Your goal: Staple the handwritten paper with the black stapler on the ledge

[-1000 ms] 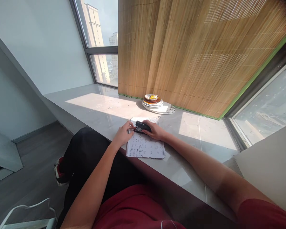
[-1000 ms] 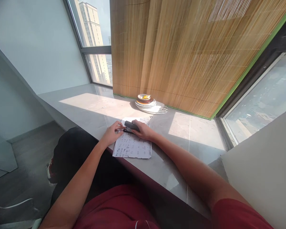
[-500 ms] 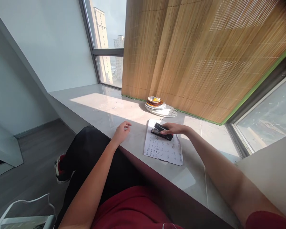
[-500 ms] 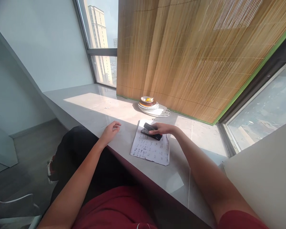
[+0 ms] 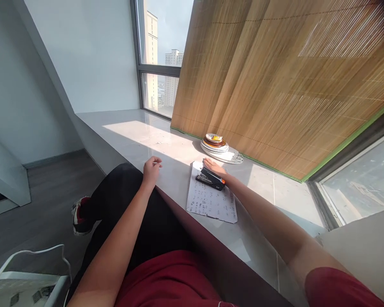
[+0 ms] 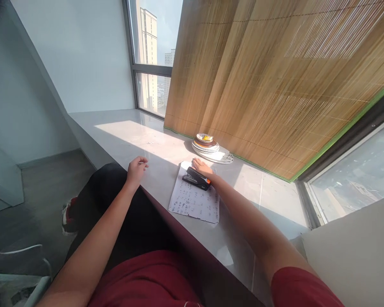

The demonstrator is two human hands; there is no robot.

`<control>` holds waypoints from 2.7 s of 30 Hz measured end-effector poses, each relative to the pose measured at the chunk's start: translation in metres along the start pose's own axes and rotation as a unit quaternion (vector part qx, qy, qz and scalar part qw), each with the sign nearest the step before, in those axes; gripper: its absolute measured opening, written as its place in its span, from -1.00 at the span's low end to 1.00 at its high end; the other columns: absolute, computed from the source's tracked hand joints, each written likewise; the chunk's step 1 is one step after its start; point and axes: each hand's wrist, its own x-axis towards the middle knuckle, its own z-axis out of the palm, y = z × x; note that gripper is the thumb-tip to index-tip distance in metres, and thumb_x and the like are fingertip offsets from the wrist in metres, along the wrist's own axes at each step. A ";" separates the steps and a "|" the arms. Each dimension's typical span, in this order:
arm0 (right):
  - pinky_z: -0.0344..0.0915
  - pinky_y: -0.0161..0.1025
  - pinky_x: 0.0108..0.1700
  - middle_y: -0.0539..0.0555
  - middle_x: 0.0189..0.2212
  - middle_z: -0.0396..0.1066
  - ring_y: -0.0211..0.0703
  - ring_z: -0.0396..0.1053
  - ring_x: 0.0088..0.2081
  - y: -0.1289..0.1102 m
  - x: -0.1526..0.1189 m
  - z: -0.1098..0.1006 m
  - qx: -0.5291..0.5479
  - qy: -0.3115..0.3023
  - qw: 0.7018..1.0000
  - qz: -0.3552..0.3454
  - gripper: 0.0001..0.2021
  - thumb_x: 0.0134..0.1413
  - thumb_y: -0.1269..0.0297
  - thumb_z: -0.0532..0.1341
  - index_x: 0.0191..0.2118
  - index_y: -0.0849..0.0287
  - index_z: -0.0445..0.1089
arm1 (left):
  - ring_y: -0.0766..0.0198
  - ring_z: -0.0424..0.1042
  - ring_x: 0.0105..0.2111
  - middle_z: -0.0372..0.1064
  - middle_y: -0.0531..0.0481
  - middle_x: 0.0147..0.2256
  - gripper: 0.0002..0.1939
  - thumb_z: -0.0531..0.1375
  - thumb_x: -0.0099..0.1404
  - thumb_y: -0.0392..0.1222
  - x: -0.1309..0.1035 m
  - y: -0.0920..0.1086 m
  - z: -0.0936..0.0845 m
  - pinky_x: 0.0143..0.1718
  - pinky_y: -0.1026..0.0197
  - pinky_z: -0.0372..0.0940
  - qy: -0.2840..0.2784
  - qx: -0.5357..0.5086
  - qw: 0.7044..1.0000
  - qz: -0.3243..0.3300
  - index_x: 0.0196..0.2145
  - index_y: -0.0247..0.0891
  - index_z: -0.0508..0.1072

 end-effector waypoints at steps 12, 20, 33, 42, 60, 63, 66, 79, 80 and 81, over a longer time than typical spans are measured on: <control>0.17 0.25 0.43 0.24 0.38 0.31 0.21 0.16 0.44 -0.117 0.108 0.063 0.049 -0.050 0.991 -0.118 -0.64 0.40 0.07 0.20 0.17 0.11 0.44 | 0.17 0.49 -0.33 0.46 -0.01 -0.32 -0.82 0.10 0.04 -0.23 -0.003 0.002 -0.008 -0.29 0.18 0.37 -0.004 -0.031 0.999 -0.016 -0.37 -0.17 0.45; 0.23 0.13 0.42 0.13 0.34 0.40 0.19 0.31 0.37 -0.082 0.031 0.018 0.178 -0.124 0.949 -0.230 -0.42 0.25 -0.17 0.29 0.25 0.05 0.47 | 0.12 0.54 -0.27 0.55 -0.03 -0.30 -0.79 0.06 0.22 -0.21 -0.007 0.003 -0.007 -0.17 0.10 0.41 -0.091 0.034 0.992 0.076 -0.38 -0.16 0.51; 0.50 0.08 0.07 0.24 0.09 0.54 0.07 0.53 0.01 -0.088 -0.013 -0.013 0.262 0.041 0.963 -0.056 -0.41 0.43 -0.22 0.03 0.22 0.12 0.46 | -0.08 0.41 0.28 0.51 -0.11 0.22 -0.64 0.23 0.38 -0.13 -0.030 0.006 0.007 0.39 -0.13 0.18 -0.310 0.248 0.884 0.247 0.09 -0.05 0.60; 0.47 0.11 0.00 0.12 -0.06 0.61 0.16 0.55 -0.06 -0.078 -0.083 -0.053 0.135 0.036 0.988 -0.064 -0.61 0.16 0.13 0.37 0.10 0.02 0.51 | -0.13 0.39 0.31 0.54 -0.13 0.16 -0.70 0.25 0.35 -0.15 -0.028 0.002 0.007 0.38 -0.14 0.18 -0.311 0.233 0.888 0.244 0.01 -0.07 0.63; 0.44 0.32 0.25 0.18 0.11 0.61 0.38 0.54 0.14 0.031 -0.112 -0.074 0.193 0.040 0.980 -0.006 -0.41 0.10 -0.13 0.45 0.16 0.07 0.58 | -0.09 0.48 0.13 0.48 -0.16 0.12 -0.67 0.17 0.44 -0.15 -0.029 0.014 0.002 0.21 -0.13 0.34 -0.331 0.300 0.853 0.269 0.09 -0.19 0.56; 0.42 0.32 0.26 0.16 0.15 0.59 0.34 0.53 0.16 0.014 -0.109 -0.068 0.190 0.052 0.980 -0.041 -0.47 0.19 -0.05 0.42 0.21 0.04 0.55 | -0.07 0.48 0.12 0.47 -0.16 0.13 -0.66 0.15 0.45 -0.14 -0.030 0.017 0.001 0.21 -0.13 0.35 -0.337 0.308 0.849 0.266 0.11 -0.20 0.54; 0.39 0.28 0.30 0.13 0.25 0.51 0.28 0.47 0.24 0.000 -0.107 -0.065 0.162 0.056 0.982 -0.078 -0.48 0.29 0.07 0.35 0.32 -0.03 0.46 | -0.06 0.49 0.13 0.48 -0.15 0.13 -0.67 0.16 0.45 -0.15 -0.031 0.020 0.001 0.22 -0.13 0.34 -0.337 0.307 0.849 0.266 0.10 -0.19 0.55; 0.35 0.01 0.10 0.19 0.08 0.52 0.13 0.45 0.07 -0.023 -0.092 -0.041 -0.047 0.105 0.989 -0.093 -0.52 0.46 0.32 0.08 0.38 -0.02 0.41 | -0.06 0.48 0.15 0.48 -0.14 0.14 -0.68 0.18 0.44 -0.15 -0.030 0.018 0.002 0.25 -0.12 0.32 -0.341 0.301 0.846 0.278 0.09 -0.20 0.56; 0.34 0.00 0.08 0.19 0.08 0.52 0.13 0.44 0.08 -0.026 -0.092 -0.041 -0.065 0.102 0.989 -0.085 -0.51 0.45 0.35 0.07 0.38 -0.03 0.40 | -0.05 0.48 0.15 0.48 -0.13 0.14 -0.68 0.18 0.44 -0.15 -0.030 0.017 0.002 0.25 -0.11 0.32 -0.340 0.300 0.846 0.280 0.09 -0.19 0.56; 0.32 -0.02 0.06 0.19 0.07 0.52 0.12 0.43 0.07 -0.028 -0.092 -0.041 -0.082 0.098 0.989 -0.078 -0.50 0.44 0.38 0.07 0.38 -0.03 0.40 | -0.05 0.48 0.15 0.48 -0.13 0.14 -0.68 0.18 0.44 -0.15 -0.029 0.016 0.002 0.25 -0.11 0.32 -0.339 0.299 0.847 0.281 0.08 -0.19 0.56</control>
